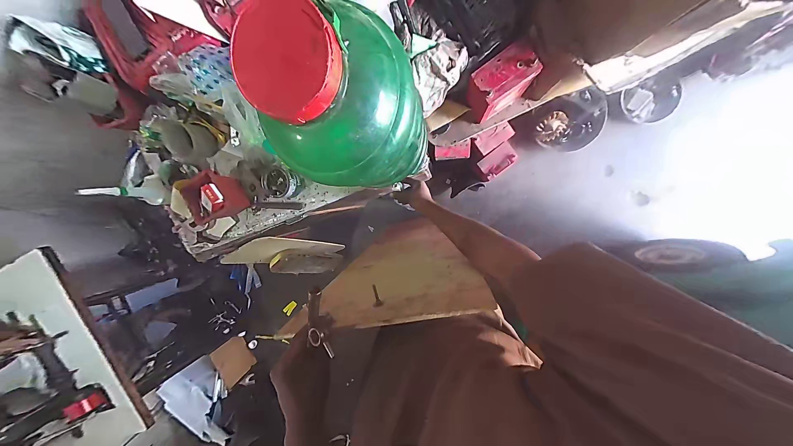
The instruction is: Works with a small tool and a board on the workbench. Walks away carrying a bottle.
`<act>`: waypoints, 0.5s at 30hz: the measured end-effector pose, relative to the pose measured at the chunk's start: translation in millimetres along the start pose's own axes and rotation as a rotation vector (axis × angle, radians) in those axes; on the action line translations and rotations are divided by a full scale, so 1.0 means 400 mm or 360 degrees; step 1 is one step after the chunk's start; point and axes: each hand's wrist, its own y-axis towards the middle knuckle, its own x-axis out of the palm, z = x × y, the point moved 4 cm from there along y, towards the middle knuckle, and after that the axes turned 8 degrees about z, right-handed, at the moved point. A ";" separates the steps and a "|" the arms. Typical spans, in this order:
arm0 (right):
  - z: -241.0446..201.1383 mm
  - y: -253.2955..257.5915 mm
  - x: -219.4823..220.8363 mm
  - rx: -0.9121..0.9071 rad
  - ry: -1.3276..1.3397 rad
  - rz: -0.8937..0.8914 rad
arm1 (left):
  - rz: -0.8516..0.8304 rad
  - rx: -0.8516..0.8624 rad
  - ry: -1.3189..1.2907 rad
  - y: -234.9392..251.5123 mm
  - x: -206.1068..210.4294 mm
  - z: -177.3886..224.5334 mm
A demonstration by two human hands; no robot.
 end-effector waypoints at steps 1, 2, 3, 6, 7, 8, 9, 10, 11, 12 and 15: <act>-0.001 -0.001 0.002 -0.0004 0.0032 0.0007 | -0.0001 -0.0003 0.0002 -0.002 0.000 -0.002; -0.002 -0.005 0.001 -0.0005 0.0057 0.0011 | 0.0001 -0.0005 0.0012 -0.004 0.000 -0.002; -0.004 -0.010 0.000 -0.0001 0.0074 0.0018 | 0.0004 -0.0005 0.0021 -0.004 -0.001 0.001; -0.010 -0.019 0.001 0.0023 0.0097 0.0044 | 0.0028 -0.0033 -0.0004 -0.003 -0.003 0.008; -0.016 -0.024 0.004 0.0025 0.0095 0.0041 | 0.0041 -0.0050 -0.0041 -0.003 -0.005 0.007; -0.024 -0.029 0.006 0.0029 0.0083 0.0045 | 0.0031 -0.0065 -0.0083 -0.001 -0.006 0.007; -0.030 -0.038 0.002 0.0039 0.0052 0.0059 | 0.0001 -0.0074 -0.0106 0.001 -0.006 0.006; -0.038 -0.052 -0.006 0.0046 -0.0007 0.0087 | -0.0033 -0.0085 -0.0109 0.001 -0.006 0.010; -0.051 -0.071 -0.012 0.0062 -0.0121 0.0113 | -0.0086 -0.0119 -0.0097 0.000 -0.010 0.017; -0.069 -0.086 -0.012 0.0073 -0.0298 0.0129 | -0.0148 -0.0191 -0.0093 0.000 -0.017 0.020; -0.099 -0.116 0.020 -0.0024 -0.0447 0.0122 | -0.0138 -0.0301 -0.0265 -0.008 -0.044 0.007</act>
